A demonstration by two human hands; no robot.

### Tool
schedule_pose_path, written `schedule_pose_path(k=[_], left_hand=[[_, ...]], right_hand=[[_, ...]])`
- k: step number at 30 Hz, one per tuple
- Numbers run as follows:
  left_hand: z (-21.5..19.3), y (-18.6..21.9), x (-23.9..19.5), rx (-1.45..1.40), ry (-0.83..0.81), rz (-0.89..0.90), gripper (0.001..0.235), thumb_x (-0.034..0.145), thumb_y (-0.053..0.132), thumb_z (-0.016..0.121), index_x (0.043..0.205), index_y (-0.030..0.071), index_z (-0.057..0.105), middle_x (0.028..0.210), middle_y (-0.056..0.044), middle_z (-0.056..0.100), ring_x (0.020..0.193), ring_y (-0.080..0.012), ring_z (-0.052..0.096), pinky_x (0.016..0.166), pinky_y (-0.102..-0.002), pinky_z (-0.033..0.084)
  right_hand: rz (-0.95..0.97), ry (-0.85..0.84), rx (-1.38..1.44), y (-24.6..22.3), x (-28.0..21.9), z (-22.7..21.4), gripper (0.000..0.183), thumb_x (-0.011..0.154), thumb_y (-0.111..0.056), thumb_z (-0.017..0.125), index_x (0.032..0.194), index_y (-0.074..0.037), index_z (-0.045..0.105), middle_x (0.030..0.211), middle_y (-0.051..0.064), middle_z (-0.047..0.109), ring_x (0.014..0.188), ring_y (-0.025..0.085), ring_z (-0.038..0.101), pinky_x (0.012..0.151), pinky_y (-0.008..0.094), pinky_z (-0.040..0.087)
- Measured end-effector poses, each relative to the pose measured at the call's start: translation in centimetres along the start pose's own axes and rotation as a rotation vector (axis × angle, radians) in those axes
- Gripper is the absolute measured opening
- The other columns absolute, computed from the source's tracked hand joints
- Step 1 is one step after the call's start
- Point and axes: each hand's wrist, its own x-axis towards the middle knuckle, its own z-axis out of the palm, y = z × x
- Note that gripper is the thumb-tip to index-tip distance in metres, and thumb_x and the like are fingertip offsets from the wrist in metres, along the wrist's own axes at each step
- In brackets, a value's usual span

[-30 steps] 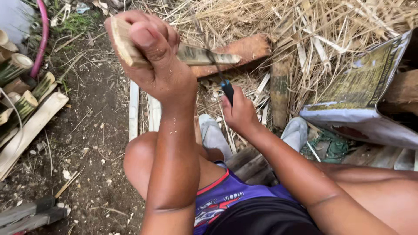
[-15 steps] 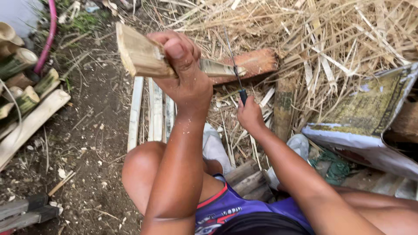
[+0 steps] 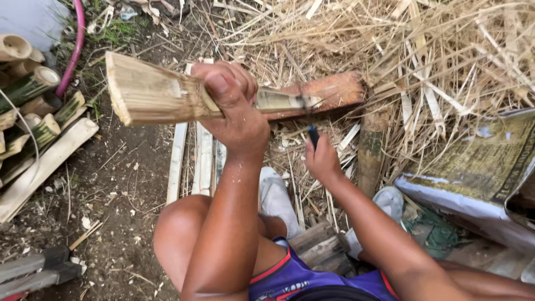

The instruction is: The person sits on the ground and uses a knife to sharpen the ends of several bamboo sticks. They hold each stick against a brick and scrape the knife along the surface to create a point, then place the finished sticks on the ground.

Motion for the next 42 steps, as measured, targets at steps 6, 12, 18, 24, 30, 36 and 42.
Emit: schedule_pose_path(k=[6,12,18,24,30,36,42], left_hand=[[1.7,-0.6,-1.7,0.0,-0.054,-0.087,0.024,0.117,0.025,0.049,0.1,0.01,0.04,0.077,-0.002,0.04,0.063,-0.0098,0.036,0.054,-0.025,0.033],[2.4,-0.8,-0.3,0.018,-0.037,-0.047,0.028,0.119,0.023,0.049,0.097,0.009,0.04,0.075,0.0,0.039,0.062,-0.0087,0.035,0.054,-0.027,0.03],[3.6,-1.1,-1.3,0.036,-0.056,-0.084,0.026,0.118,0.027,0.05,0.1,0.009,0.043,0.075,0.0,0.041,0.061,-0.0101,0.036,0.052,-0.027,0.029],[2.8,-1.7,0.3,0.051,0.001,-0.027,0.026,0.117,0.027,0.051,0.098,0.011,0.043,0.073,0.001,0.04,0.058,-0.0081,0.037,0.049,-0.027,0.031],[2.5,-1.7,-1.1,0.068,0.012,-0.092,0.027,0.119,0.025,0.05,0.097,0.011,0.042,0.075,0.001,0.04,0.06,-0.0089,0.037,0.05,-0.027,0.031],[2.5,-1.6,-1.4,0.152,-0.027,-0.098,0.023,0.117,0.023,0.046,0.099,0.009,0.045,0.074,0.004,0.042,0.06,-0.0061,0.039,0.053,-0.023,0.029],[3.0,-1.7,-2.6,0.193,-0.03,-0.044,0.018,0.116,0.018,0.052,0.102,0.007,0.05,0.082,0.001,0.047,0.068,-0.0083,0.046,0.059,-0.023,0.034]], right_hand=[[-0.144,0.066,-0.005,3.8,2.0,2.3,0.037,0.103,-0.027,0.057,0.117,0.006,0.048,0.079,0.025,0.066,0.068,0.043,0.069,0.062,0.051,0.057],[-0.055,0.063,-0.069,3.8,2.7,1.3,0.035,0.102,-0.028,0.06,0.112,0.005,0.051,0.082,0.029,0.065,0.073,0.049,0.067,0.064,0.056,0.053],[-0.135,0.1,0.021,5.8,3.6,2.0,0.038,0.103,-0.029,0.059,0.119,0.004,0.05,0.086,0.029,0.067,0.075,0.048,0.068,0.066,0.053,0.055],[-0.188,0.068,-0.005,5.5,2.4,1.1,0.037,0.103,-0.029,0.06,0.119,0.002,0.052,0.087,0.029,0.068,0.077,0.049,0.068,0.065,0.054,0.054],[0.28,-0.116,-0.049,6.1,3.5,1.6,0.038,0.104,-0.036,0.054,0.114,0.001,0.053,0.084,0.022,0.069,0.069,0.042,0.071,0.057,0.051,0.057],[-0.045,0.03,0.017,7.9,-0.1,1.6,0.038,0.103,-0.034,0.058,0.111,0.003,0.054,0.08,0.024,0.069,0.069,0.041,0.071,0.062,0.05,0.056],[0.044,0.065,-0.177,11.3,2.2,3.0,0.031,0.099,-0.026,0.066,0.108,0.002,0.056,0.087,0.027,0.069,0.082,0.051,0.068,0.067,0.053,0.054]])
